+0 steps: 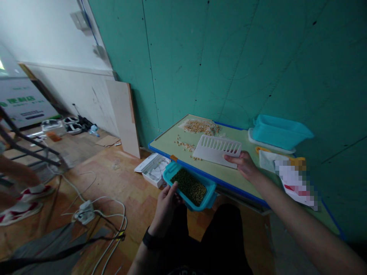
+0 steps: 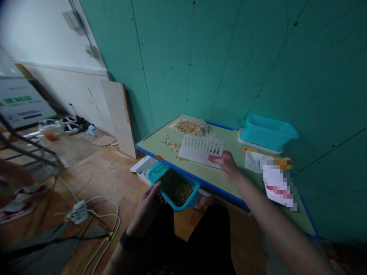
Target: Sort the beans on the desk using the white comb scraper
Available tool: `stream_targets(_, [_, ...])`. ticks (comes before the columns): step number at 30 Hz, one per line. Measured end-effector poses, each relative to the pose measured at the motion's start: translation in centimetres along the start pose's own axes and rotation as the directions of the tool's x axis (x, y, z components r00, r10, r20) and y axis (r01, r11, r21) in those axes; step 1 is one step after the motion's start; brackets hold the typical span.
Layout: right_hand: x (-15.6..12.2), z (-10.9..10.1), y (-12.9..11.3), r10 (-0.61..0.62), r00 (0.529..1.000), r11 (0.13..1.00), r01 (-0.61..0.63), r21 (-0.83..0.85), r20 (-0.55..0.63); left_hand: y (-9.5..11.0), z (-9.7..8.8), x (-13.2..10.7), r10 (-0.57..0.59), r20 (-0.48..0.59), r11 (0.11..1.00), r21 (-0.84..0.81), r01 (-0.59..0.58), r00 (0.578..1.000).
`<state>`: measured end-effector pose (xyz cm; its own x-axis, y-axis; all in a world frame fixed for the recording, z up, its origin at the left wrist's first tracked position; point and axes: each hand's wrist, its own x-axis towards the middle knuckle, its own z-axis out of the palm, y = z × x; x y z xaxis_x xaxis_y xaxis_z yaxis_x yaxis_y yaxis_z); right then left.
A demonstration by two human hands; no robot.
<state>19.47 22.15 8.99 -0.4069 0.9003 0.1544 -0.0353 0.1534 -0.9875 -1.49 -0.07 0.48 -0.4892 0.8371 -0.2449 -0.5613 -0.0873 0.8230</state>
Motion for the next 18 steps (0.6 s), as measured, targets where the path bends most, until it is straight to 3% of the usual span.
stream_targets(18, [-0.65,0.16,-0.66,0.05,0.997,0.999,-0.049,-0.011,0.055,0.2,0.05,-0.09,-0.003,0.017,1.0,-0.016,0.003,1.0])
